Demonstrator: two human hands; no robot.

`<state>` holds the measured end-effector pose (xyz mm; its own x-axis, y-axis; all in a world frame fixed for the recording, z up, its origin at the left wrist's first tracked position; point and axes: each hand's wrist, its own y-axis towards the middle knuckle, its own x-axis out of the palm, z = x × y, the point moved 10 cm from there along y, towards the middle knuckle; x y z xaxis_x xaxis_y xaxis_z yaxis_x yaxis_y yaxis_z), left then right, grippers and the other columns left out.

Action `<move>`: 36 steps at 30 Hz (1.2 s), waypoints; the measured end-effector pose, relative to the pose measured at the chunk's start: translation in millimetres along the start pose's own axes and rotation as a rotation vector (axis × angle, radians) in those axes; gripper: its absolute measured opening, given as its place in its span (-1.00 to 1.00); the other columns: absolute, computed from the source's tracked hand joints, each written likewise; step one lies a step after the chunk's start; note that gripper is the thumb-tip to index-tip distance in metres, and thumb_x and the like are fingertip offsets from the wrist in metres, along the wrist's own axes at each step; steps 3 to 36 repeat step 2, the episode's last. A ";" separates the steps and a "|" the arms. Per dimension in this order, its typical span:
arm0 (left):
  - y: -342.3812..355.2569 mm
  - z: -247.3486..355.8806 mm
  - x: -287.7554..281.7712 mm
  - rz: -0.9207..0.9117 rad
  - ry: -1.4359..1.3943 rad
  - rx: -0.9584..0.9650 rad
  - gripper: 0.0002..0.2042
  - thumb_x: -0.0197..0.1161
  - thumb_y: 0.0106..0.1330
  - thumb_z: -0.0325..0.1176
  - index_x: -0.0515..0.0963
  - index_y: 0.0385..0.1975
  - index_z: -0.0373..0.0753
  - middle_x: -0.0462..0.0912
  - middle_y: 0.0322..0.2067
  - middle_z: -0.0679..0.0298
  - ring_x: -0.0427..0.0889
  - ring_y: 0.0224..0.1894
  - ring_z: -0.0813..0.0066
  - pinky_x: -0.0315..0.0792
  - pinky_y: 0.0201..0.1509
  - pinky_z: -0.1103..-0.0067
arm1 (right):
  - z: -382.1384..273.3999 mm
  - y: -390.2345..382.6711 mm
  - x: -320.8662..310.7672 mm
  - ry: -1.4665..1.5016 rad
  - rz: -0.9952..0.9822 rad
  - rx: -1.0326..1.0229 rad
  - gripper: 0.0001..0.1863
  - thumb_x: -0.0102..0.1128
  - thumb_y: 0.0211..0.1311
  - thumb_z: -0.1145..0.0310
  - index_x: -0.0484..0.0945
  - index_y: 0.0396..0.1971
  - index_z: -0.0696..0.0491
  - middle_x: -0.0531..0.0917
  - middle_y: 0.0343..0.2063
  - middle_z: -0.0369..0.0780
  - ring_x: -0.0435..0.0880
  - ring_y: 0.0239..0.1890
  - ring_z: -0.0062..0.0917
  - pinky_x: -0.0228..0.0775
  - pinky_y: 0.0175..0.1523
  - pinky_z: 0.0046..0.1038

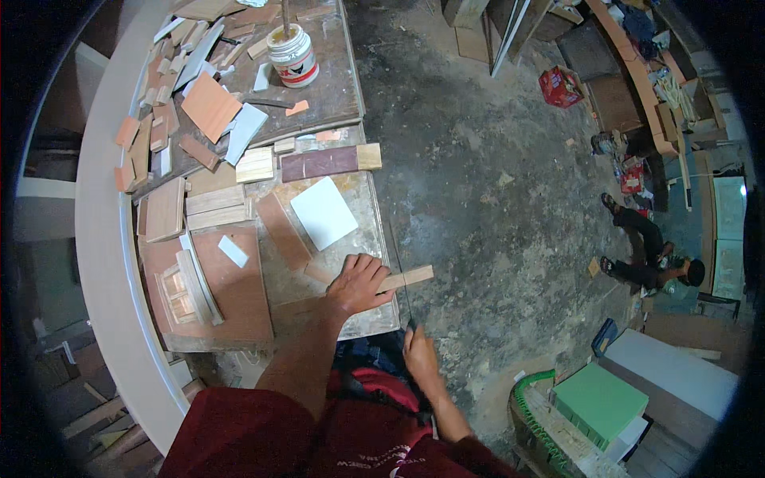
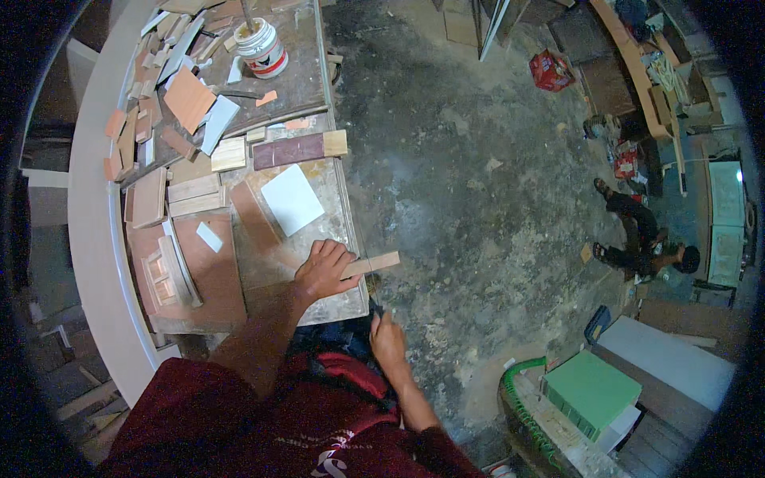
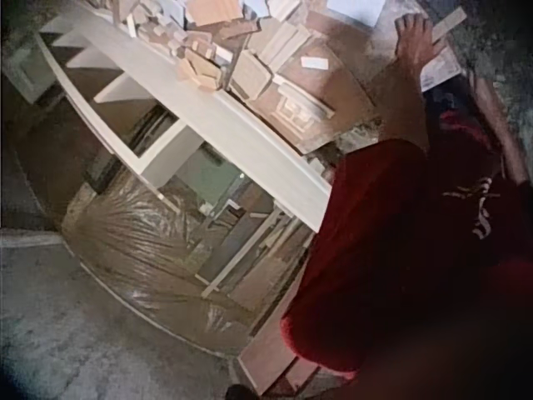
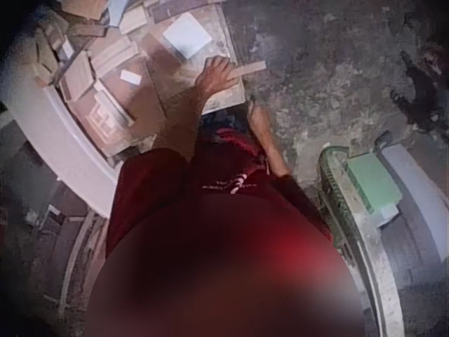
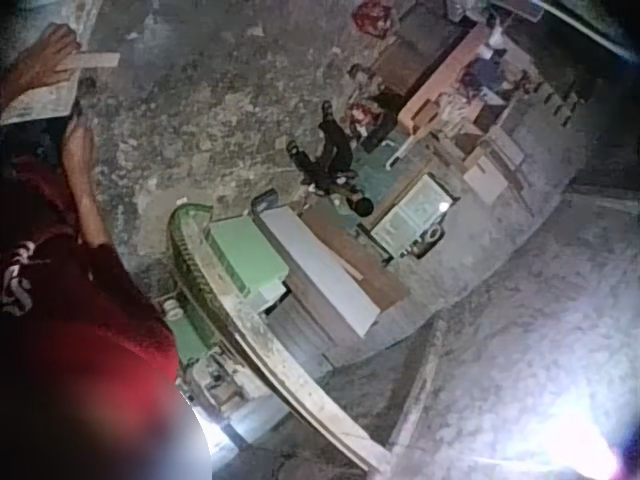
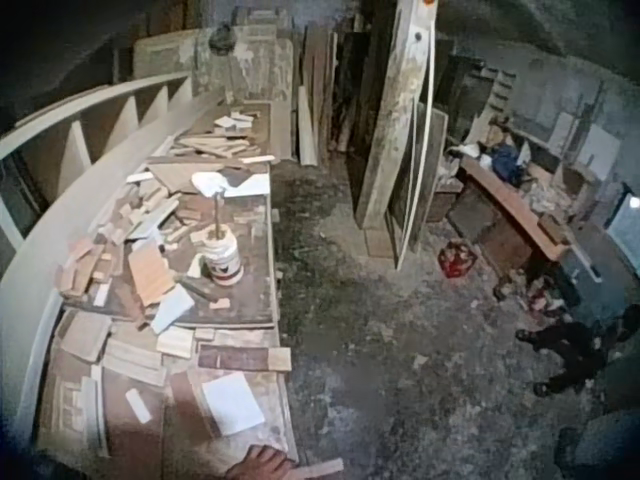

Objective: Cutting a small piece of wood using a small saw.

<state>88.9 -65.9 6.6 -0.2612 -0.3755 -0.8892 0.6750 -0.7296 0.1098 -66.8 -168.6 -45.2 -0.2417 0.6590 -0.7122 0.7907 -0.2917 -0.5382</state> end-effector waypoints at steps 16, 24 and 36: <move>3.8 3.4 -4.8 0.052 -0.012 0.018 -0.65 0.31 0.00 -0.10 0.52 -0.32 -0.21 0.44 -0.35 0.22 0.39 -0.17 0.26 0.22 -0.02 0.38 | -18.4 40.4 -3.2 0.096 -0.019 -0.045 -0.61 -0.09 0.32 0.18 0.35 -0.10 0.22 0.57 -0.52 0.19 0.57 -0.42 0.11 0.35 -0.28 0.08; 3.8 3.4 -4.8 0.052 -0.012 0.018 -0.65 0.31 0.00 -0.10 0.52 -0.32 -0.21 0.44 -0.35 0.22 0.39 -0.17 0.26 0.22 -0.02 0.38 | -18.4 40.4 -3.2 0.096 -0.019 -0.045 -0.61 -0.09 0.32 0.18 0.35 -0.10 0.22 0.57 -0.52 0.19 0.57 -0.42 0.11 0.35 -0.28 0.08; 3.8 3.4 -4.8 0.052 -0.012 0.018 -0.65 0.31 0.00 -0.10 0.52 -0.32 -0.21 0.44 -0.35 0.22 0.39 -0.17 0.26 0.22 -0.02 0.38 | -18.4 40.4 -3.2 0.096 -0.019 -0.045 -0.61 -0.09 0.32 0.18 0.35 -0.10 0.22 0.57 -0.52 0.19 0.57 -0.42 0.11 0.35 -0.28 0.08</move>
